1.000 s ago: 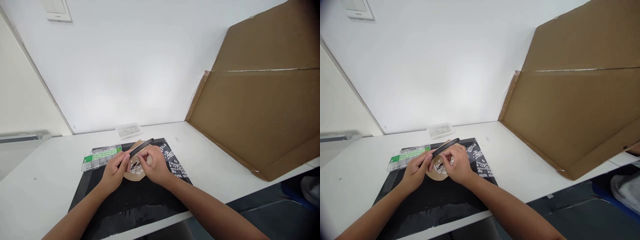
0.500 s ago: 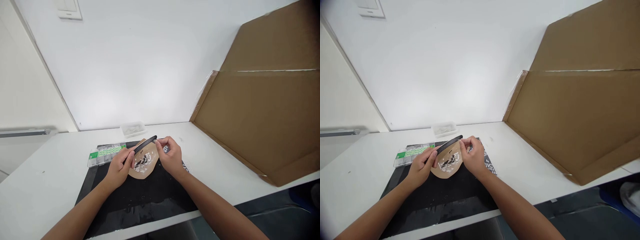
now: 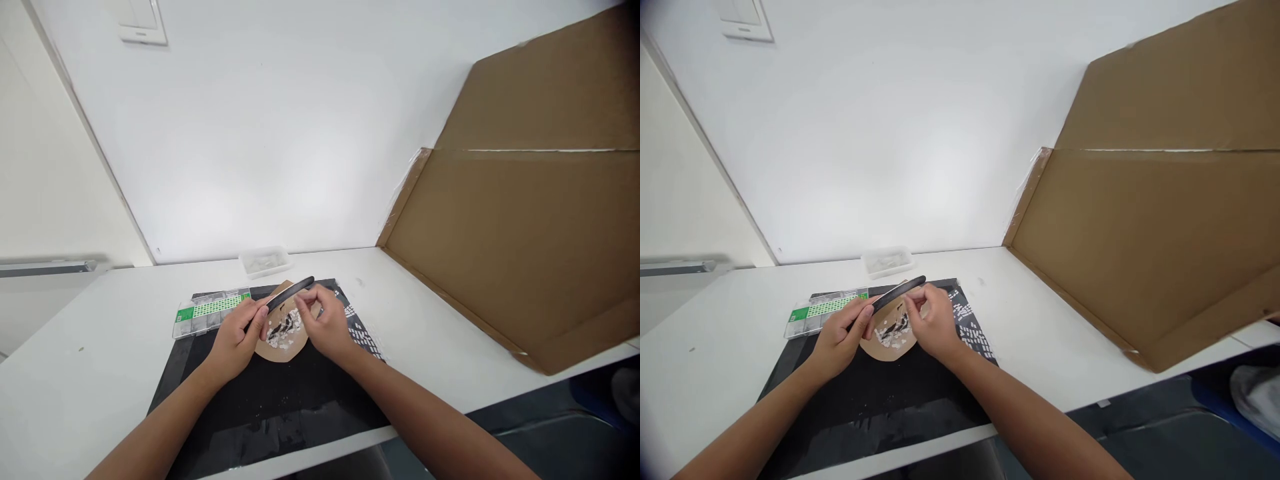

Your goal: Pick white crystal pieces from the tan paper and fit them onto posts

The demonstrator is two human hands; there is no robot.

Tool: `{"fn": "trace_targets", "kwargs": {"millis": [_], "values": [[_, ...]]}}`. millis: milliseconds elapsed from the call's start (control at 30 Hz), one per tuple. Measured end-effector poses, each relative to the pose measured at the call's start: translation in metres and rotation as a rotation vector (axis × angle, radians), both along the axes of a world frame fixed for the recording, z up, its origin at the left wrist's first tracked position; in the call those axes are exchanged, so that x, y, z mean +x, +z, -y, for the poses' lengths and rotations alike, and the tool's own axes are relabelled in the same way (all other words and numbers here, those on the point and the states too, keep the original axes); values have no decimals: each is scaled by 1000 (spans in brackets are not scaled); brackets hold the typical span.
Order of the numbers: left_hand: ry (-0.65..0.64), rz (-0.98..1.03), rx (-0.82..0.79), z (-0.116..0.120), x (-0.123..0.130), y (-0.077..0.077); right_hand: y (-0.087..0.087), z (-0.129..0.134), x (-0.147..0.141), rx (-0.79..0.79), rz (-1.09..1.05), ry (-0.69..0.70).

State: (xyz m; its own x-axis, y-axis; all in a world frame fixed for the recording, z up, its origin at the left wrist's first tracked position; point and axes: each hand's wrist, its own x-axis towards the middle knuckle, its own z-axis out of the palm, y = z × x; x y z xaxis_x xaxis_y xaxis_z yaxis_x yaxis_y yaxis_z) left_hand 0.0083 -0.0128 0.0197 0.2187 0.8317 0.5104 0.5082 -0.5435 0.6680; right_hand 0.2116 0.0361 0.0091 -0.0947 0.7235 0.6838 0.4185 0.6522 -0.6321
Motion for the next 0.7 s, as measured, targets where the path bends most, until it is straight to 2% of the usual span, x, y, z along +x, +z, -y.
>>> {"fn": "trace_targets", "kwargs": {"millis": [133,433,533,700], "values": [[-14,-10,11,-1,-1,0,-1,5,-5,17,17,42],[22,-31,11,-3,-5,1,12,-15,27,-51,-186,-104],[13,-38,6,-3,-3,-1,10,-16,25,-66,-155,-115],[-13,-49,23,-3,3,-8,-1,-6,4,-31,20,-85]]}}
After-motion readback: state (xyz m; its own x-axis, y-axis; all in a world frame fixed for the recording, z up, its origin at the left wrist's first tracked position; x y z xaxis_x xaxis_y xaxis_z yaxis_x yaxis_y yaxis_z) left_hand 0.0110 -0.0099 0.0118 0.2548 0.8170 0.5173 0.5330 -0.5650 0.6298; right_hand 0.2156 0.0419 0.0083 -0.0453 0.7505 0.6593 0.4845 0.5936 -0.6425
